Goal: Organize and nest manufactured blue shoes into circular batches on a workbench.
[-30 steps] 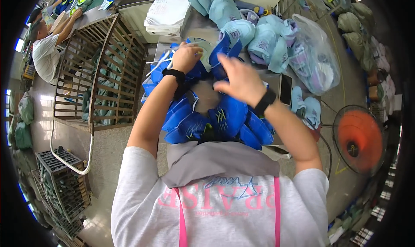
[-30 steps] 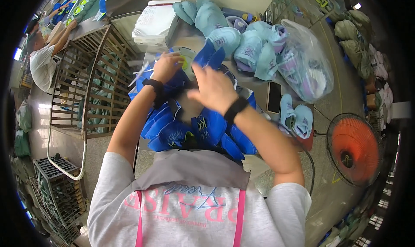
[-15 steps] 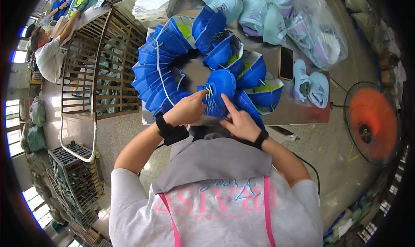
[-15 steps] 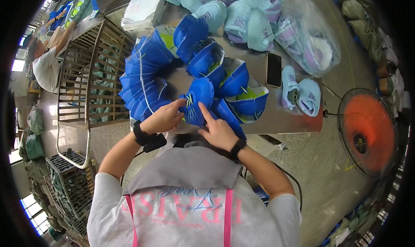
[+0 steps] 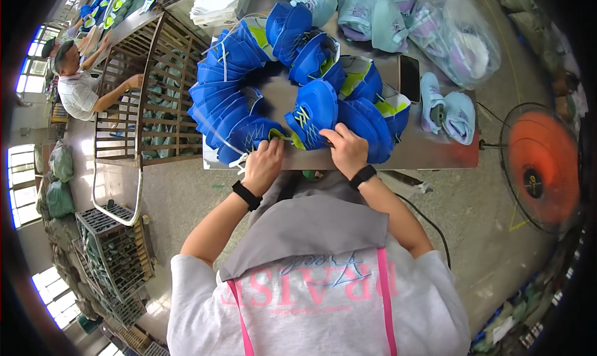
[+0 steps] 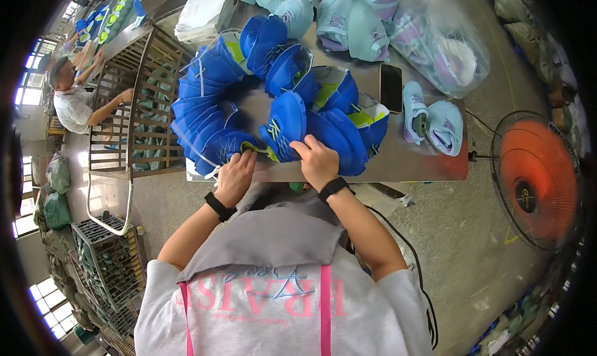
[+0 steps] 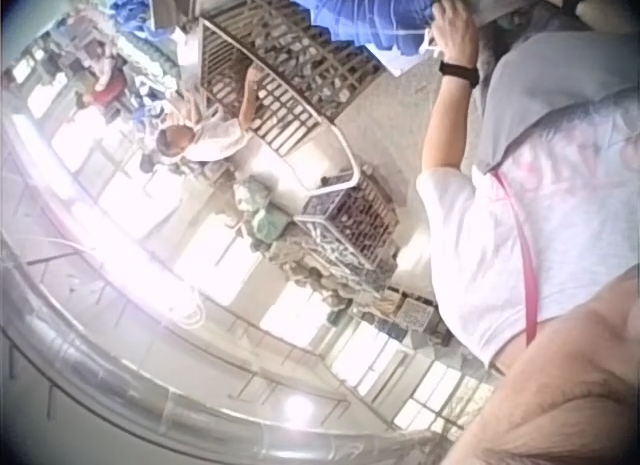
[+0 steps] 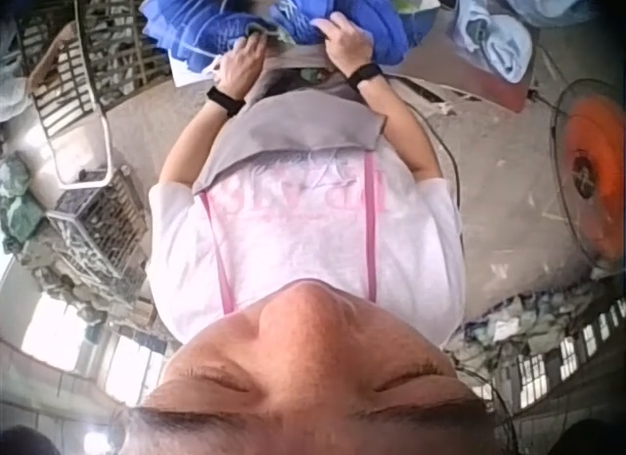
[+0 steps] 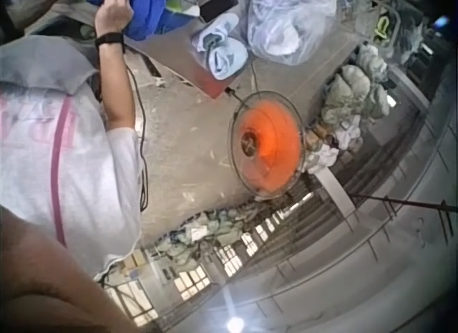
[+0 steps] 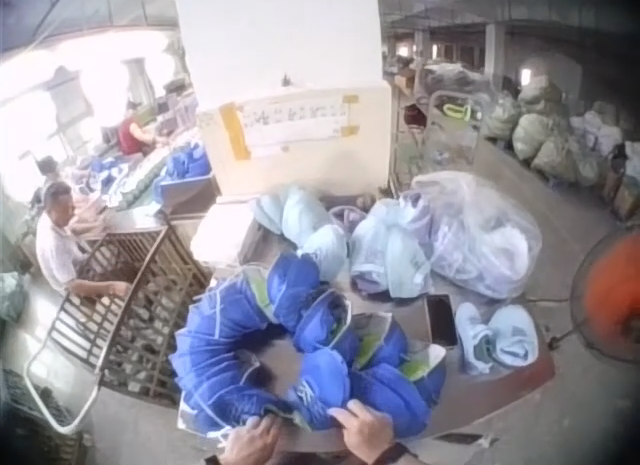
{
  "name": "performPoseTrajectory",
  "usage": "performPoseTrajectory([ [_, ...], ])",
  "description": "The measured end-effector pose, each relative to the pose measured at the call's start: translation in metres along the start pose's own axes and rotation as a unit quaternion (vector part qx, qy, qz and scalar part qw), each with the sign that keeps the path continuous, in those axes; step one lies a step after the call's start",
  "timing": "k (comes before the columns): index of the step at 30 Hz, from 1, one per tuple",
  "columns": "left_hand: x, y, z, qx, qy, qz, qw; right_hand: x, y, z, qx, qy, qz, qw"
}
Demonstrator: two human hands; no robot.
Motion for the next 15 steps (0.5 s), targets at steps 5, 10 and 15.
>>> performPoseTrajectory([
  [5, 0.006, 0.007, 0.009, -0.058, -0.013, 0.045, 0.997, 0.014, -0.028, -0.014, 0.040, -0.016, -0.010, 0.999],
  [10, 0.037, 0.006, 0.013, -0.092, 0.038, -0.021, 0.995, 0.022, -0.035, -0.022, 0.038, -0.007, -0.026, 0.999],
  [15, 0.063, 0.047, 0.006, -0.188, 0.093, 0.054, 0.976, 0.023, -0.036, -0.027, 0.049, 0.014, -0.020, 0.999],
])
Point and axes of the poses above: each hand's wrist, its own z-axis towards the middle knuckle, its own y-axis out of the palm, x = y × z, the point moved 8 cm from there along z, towards the middle knuckle, and after that the axes turned 12 degrees about x, right-handed, at the moved point
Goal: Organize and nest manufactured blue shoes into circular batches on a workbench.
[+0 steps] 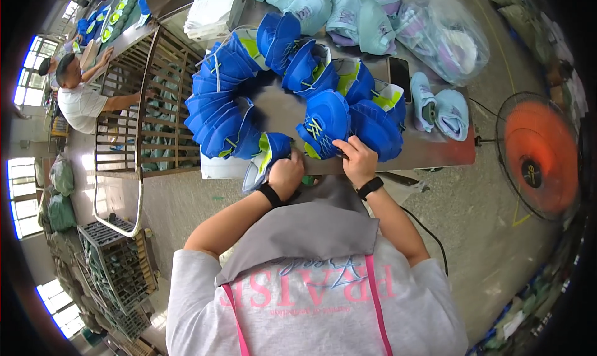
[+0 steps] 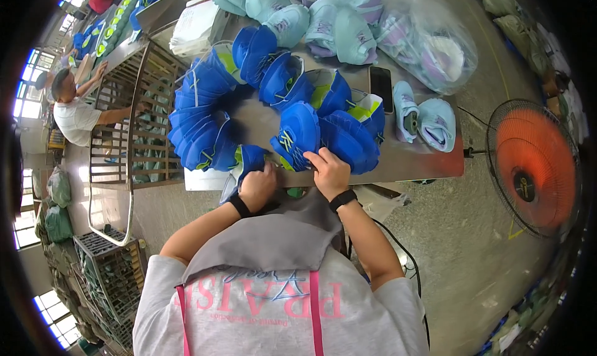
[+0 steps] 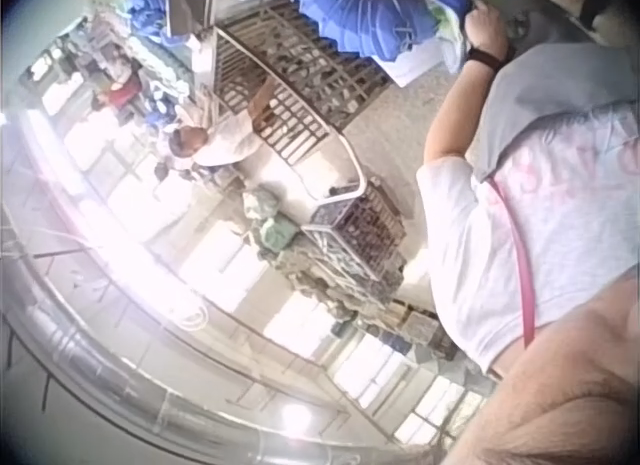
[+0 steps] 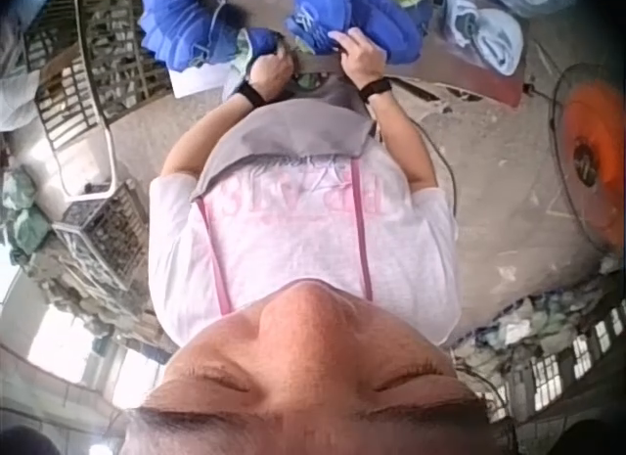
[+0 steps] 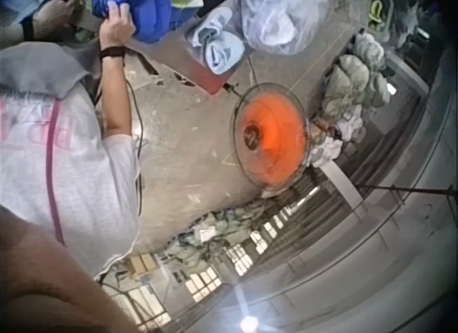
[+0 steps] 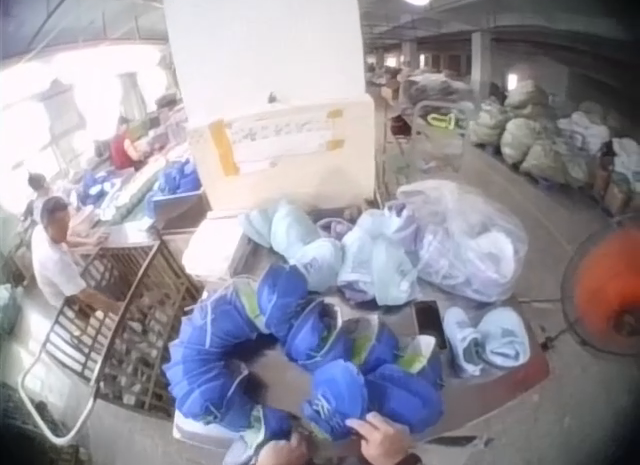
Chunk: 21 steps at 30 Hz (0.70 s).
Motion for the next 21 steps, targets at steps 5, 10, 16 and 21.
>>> performPoseTrajectory([
  [5, -0.008, 0.005, 0.011, 0.024, 0.019, 0.037, 0.999, 0.005, 0.005, -0.013, -0.059, 0.061, -0.014, 0.996],
  [10, -0.051, -0.031, -0.003, 0.120, 0.052, 0.002, 0.991, -0.015, 0.044, -0.023, -0.182, 0.167, 0.026, 0.969],
  [16, -0.068, -0.044, -0.019, 0.120, 0.099, -0.009, 0.988, -0.036, 0.127, -0.027, -0.118, 0.175, 0.236, 0.949],
  [21, -0.071, -0.041, -0.034, 0.141, 0.106, -0.019, 0.984, -0.057, 0.172, -0.033, -0.194, 0.177, 0.194, 0.945],
])
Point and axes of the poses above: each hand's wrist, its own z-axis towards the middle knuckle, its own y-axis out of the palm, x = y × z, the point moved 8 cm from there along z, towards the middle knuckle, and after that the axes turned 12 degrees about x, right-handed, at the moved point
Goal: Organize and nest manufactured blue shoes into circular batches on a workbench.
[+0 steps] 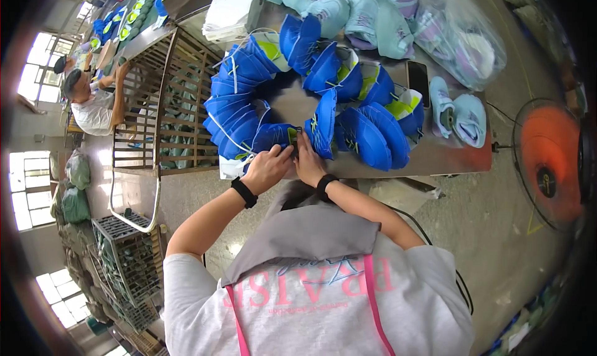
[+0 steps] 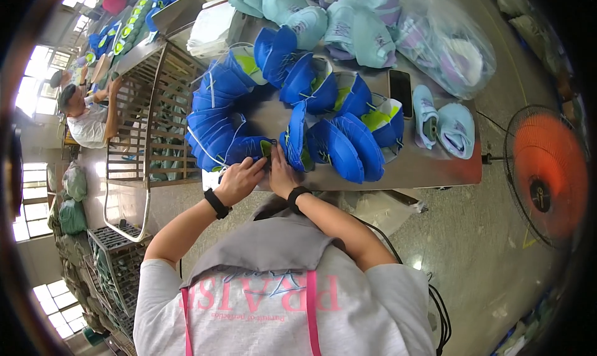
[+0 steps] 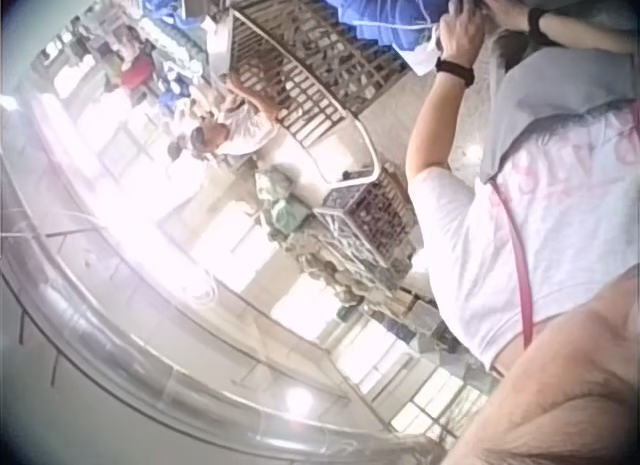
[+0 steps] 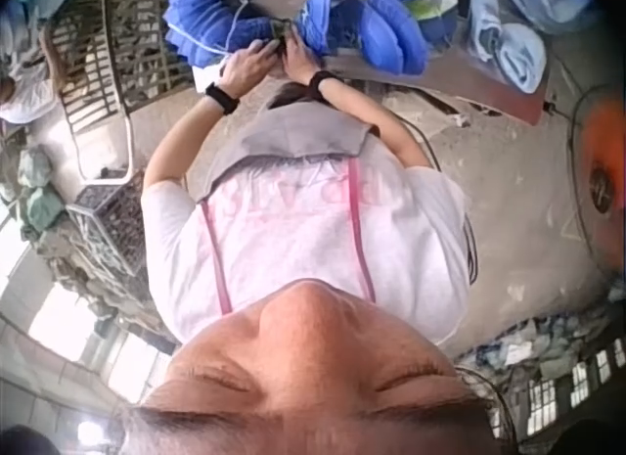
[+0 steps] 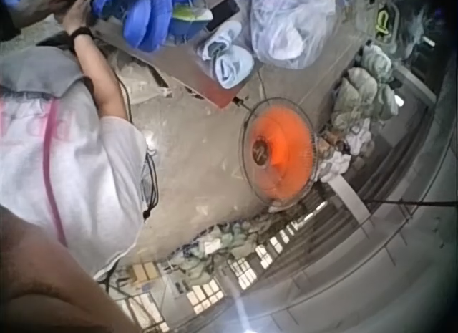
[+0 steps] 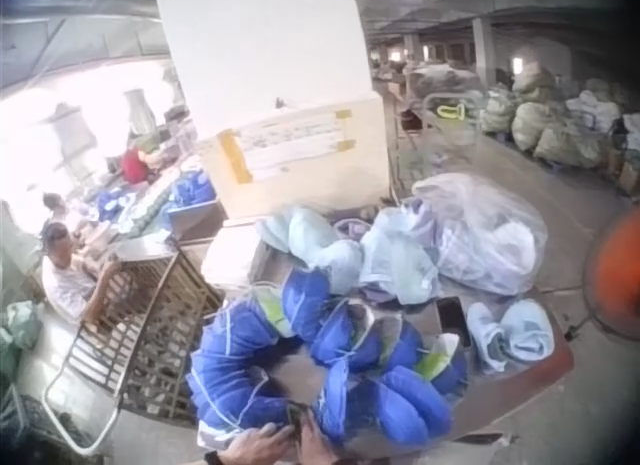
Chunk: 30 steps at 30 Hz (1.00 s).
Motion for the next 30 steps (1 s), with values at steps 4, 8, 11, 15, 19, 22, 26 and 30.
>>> performPoseTrajectory([
  [4, -0.009, -0.013, -0.004, 0.051, -0.020, -0.054, 0.997, 0.022, 0.018, 0.008, 0.111, -0.034, -0.017, 0.993],
  [8, -0.013, -0.010, -0.012, 0.061, -0.039, -0.090, 0.993, 0.049, 0.031, 0.013, -0.012, 0.175, 0.121, 0.977],
  [11, -0.015, -0.013, -0.015, 0.071, -0.063, -0.111, 0.989, 0.042, 0.003, 0.010, 0.048, 0.071, 0.007, 0.996],
  [15, -0.012, 0.003, -0.024, 0.048, -0.062, -0.056, 0.995, 0.036, -0.035, -0.010, 0.060, 0.008, 0.008, 0.998],
  [19, -0.007, 0.017, -0.024, 0.026, -0.062, 0.012, 0.998, 0.046, -0.063, -0.028, 0.046, -0.034, -0.062, 0.996],
  [22, -0.010, 0.021, -0.023, 0.041, -0.052, -0.008, 0.998, 0.053, -0.071, -0.039, 0.007, -0.026, -0.142, 0.990],
  [26, -0.020, 0.019, -0.019, 0.062, -0.054, -0.024, 0.996, 0.050, -0.079, -0.048, -0.030, -0.060, -0.182, 0.981],
  [30, -0.018, 0.008, -0.016, 0.067, -0.023, -0.054, 0.996, 0.072, -0.077, -0.062, -0.157, -0.008, -0.329, 0.931],
])
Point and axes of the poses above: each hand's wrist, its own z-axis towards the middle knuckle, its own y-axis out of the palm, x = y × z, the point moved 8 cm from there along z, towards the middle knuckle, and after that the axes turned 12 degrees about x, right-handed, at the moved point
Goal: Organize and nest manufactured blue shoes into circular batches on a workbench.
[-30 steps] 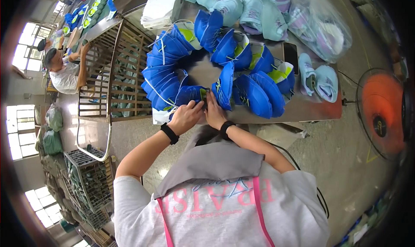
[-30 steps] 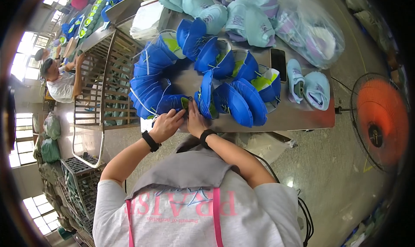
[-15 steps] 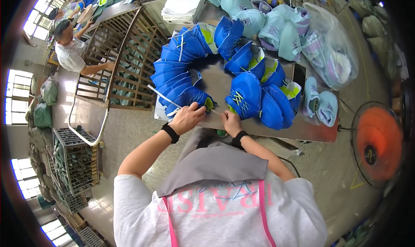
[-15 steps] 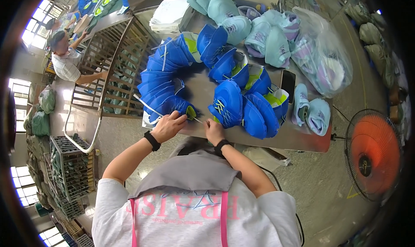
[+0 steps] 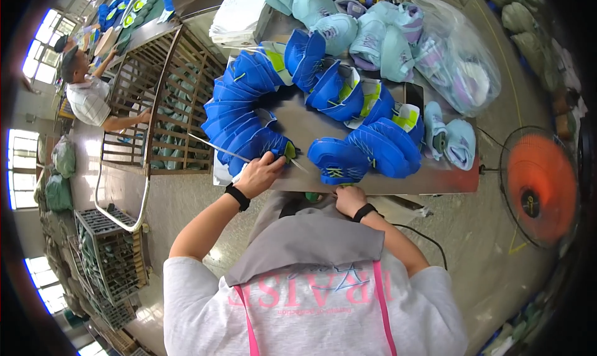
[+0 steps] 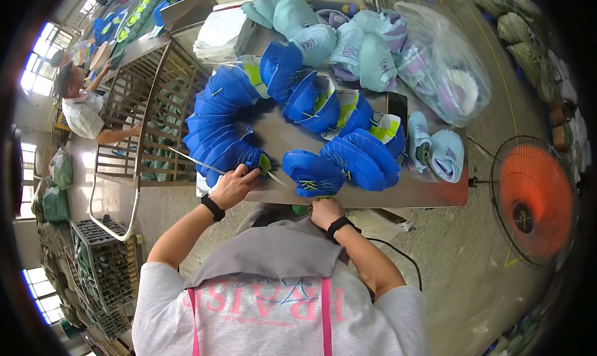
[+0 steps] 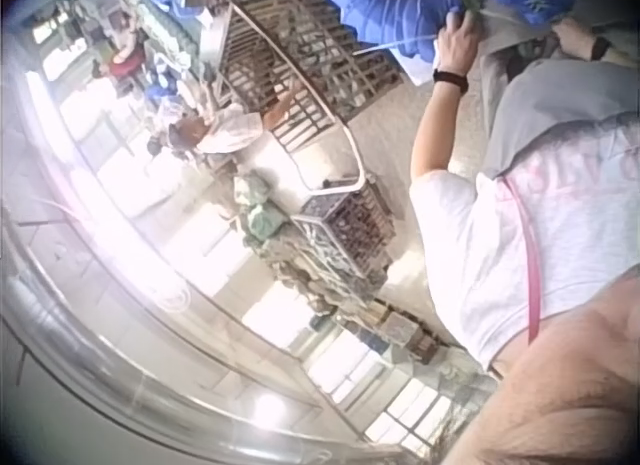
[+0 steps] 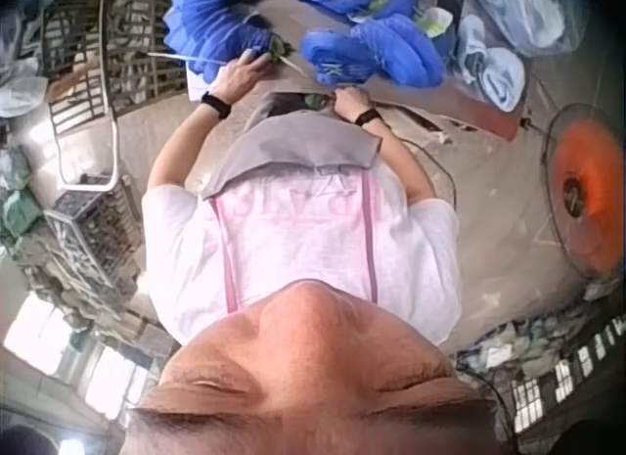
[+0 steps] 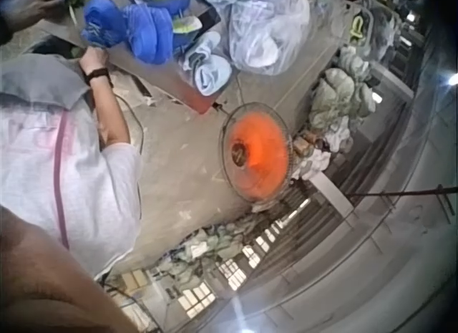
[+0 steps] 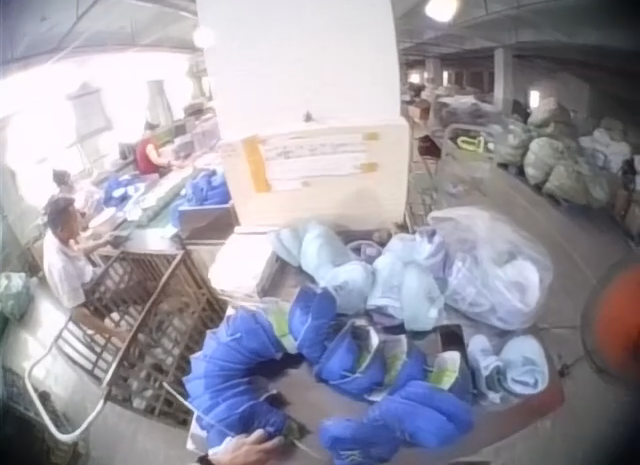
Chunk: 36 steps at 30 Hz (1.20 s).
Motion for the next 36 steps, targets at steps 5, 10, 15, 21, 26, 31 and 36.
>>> performPoseTrajectory([
  [5, -0.003, -0.001, 0.009, -0.068, -0.069, -0.083, 0.992, 0.017, -0.015, -0.007, -0.012, 0.049, 0.017, 0.999],
  [10, -0.014, -0.016, 0.030, -0.028, -0.109, -0.239, 0.965, 0.023, -0.042, -0.015, 0.102, 0.162, 0.143, 0.971],
  [15, -0.052, -0.017, 0.076, -0.135, -0.220, -0.402, 0.878, 0.015, -0.077, -0.025, 0.252, 0.220, 0.225, 0.915],
  [21, -0.198, 0.009, 0.125, 0.150, -0.281, -0.139, 0.938, -0.006, -0.137, -0.003, 0.426, 0.201, 0.149, 0.869],
  [26, -0.233, 0.053, 0.179, -0.047, -0.452, -0.374, 0.809, -0.006, -0.140, 0.004, 0.335, 0.271, 0.137, 0.892],
  [31, -0.174, 0.032, 0.229, -0.031, -0.230, -0.174, 0.957, -0.018, -0.149, 0.004, 0.328, 0.250, 0.057, 0.909],
  [36, -0.147, 0.030, 0.251, -0.039, -0.199, -0.136, 0.970, -0.018, -0.149, -0.004, 0.444, 0.143, 0.126, 0.875],
])
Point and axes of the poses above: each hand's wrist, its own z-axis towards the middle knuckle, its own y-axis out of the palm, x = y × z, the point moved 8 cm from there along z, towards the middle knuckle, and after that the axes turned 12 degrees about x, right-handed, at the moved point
